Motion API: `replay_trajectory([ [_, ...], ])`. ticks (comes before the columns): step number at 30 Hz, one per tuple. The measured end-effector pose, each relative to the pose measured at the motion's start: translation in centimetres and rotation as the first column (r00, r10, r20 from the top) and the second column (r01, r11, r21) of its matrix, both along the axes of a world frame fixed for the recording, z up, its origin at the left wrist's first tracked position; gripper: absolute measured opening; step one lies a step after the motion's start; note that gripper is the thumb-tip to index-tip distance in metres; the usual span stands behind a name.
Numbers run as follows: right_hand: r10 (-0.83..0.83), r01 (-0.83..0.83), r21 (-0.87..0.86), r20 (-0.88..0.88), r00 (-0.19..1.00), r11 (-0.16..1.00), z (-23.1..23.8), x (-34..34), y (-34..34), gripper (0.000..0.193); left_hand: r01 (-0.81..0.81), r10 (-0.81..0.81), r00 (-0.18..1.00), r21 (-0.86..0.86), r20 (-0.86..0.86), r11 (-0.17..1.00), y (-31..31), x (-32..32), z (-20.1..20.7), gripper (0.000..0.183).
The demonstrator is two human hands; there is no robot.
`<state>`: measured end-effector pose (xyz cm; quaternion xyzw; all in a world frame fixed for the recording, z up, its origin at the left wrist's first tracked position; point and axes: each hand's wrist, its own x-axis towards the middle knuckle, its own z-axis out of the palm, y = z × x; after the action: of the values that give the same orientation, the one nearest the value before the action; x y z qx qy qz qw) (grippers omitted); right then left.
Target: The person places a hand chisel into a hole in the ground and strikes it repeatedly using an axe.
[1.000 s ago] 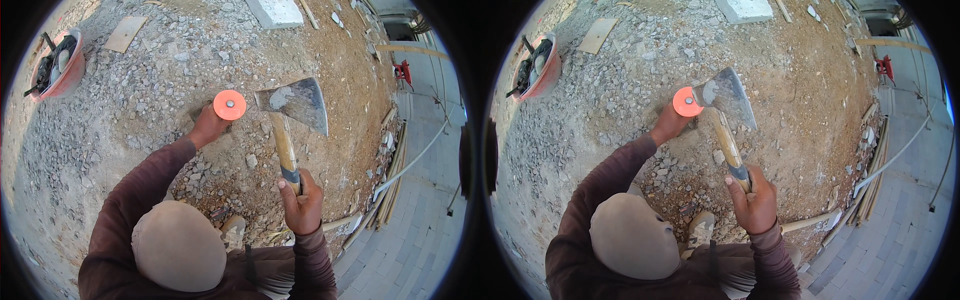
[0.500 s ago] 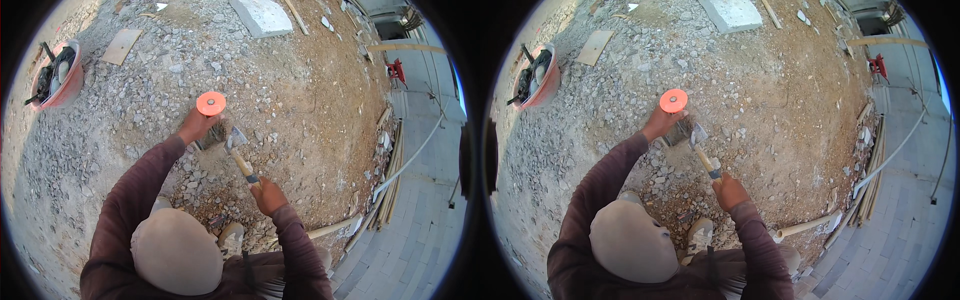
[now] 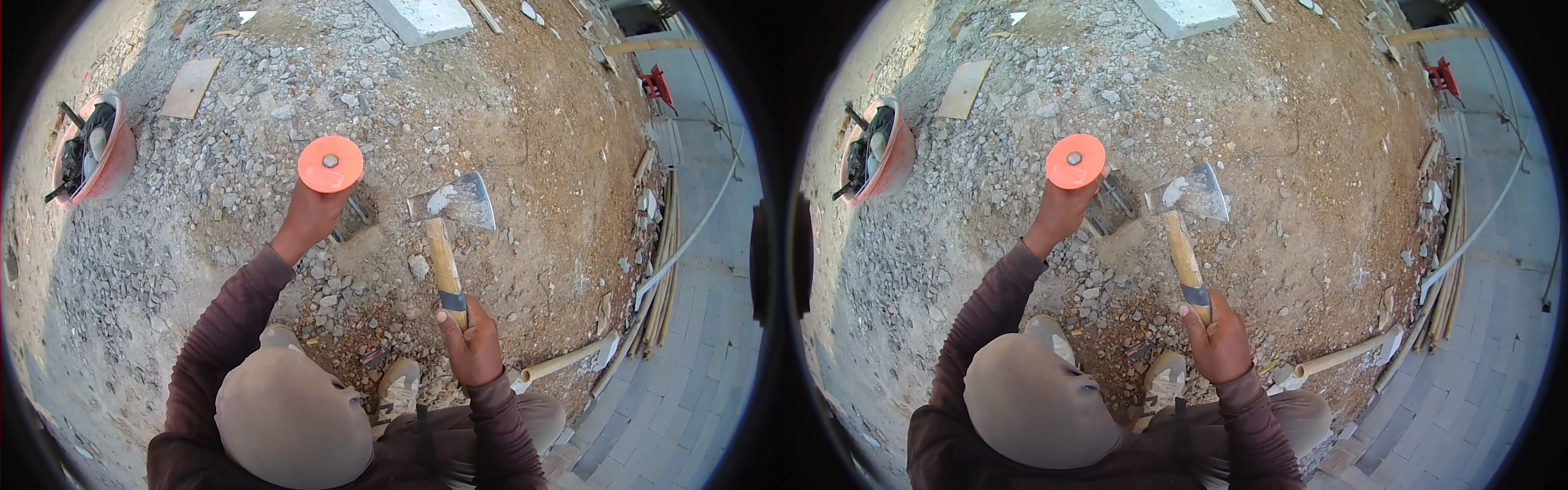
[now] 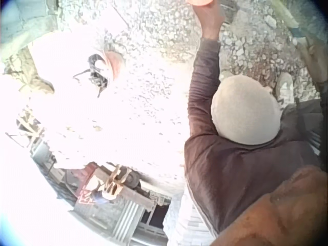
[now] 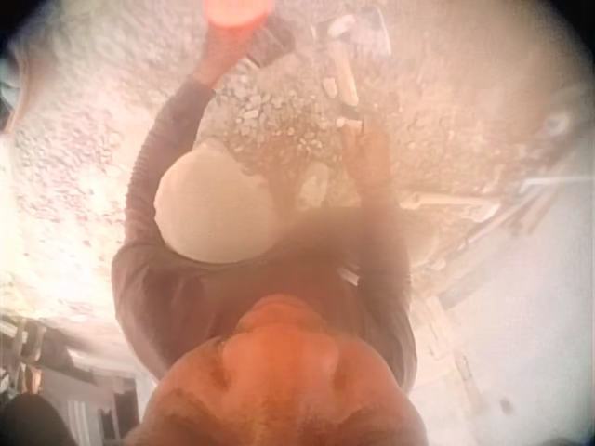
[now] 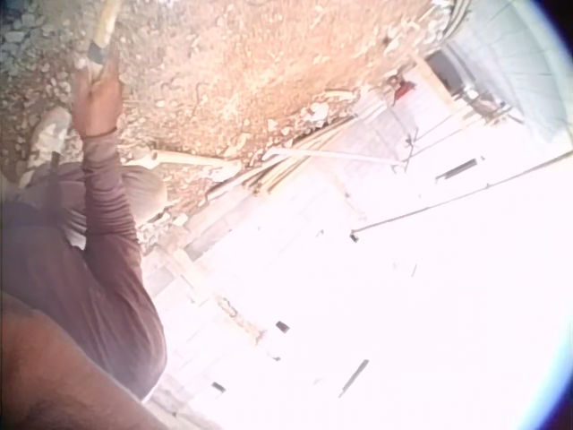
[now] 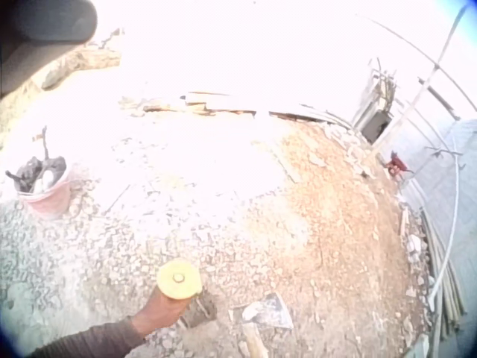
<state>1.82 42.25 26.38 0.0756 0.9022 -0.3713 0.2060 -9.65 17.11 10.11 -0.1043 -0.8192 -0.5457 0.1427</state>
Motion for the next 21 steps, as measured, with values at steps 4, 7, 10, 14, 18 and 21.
replay_trajectory([
  [4,0.078,-0.078,-0.031,-0.009,0.997,0.996,0.1,0.1,-0.2,0.02,0.004,-0.056,0.921,0.134,0.385,0.991,2.0,2.6,-2.5,0.024],
  [7,0.09,-0.091,-0.028,-0.033,0.995,0.996,-0.5,0.1,-0.3,0.019,-0.013,-0.038,0.968,0.201,0.246,0.98,5.7,4.9,-6.2,0.029],
  [10,-0.014,0.008,-0.087,-0.064,0.998,0.996,-0.6,0.1,0.5,0.018,0.12,-0.151,0.934,0.116,0.323,0.986,8.4,7.6,-3.6,0.034],
  [14,-0.163,0.117,-0.255,-0.168,0.972,0.96,0.6,-0.9,0.4,0.016,0.197,-0.187,0.978,-0.113,0.095,0.974,8.5,8.4,-0.3,0.037],
  [18,-0.256,0.192,-0.383,-0.122,0.959,0.904,1.5,-1.5,0.4,0.018,0.041,-0.04,0.999,-0.059,0.02,0.997,8.7,7.6,-0.4,0.034],
  [21,-0.257,0.201,-0.372,-0.107,0.961,0.906,0.8,-1.4,0.2,0.02,-0.132,0.128,0.988,0.044,0.085,0.99,7.2,6.1,-4.7,0.03],
])
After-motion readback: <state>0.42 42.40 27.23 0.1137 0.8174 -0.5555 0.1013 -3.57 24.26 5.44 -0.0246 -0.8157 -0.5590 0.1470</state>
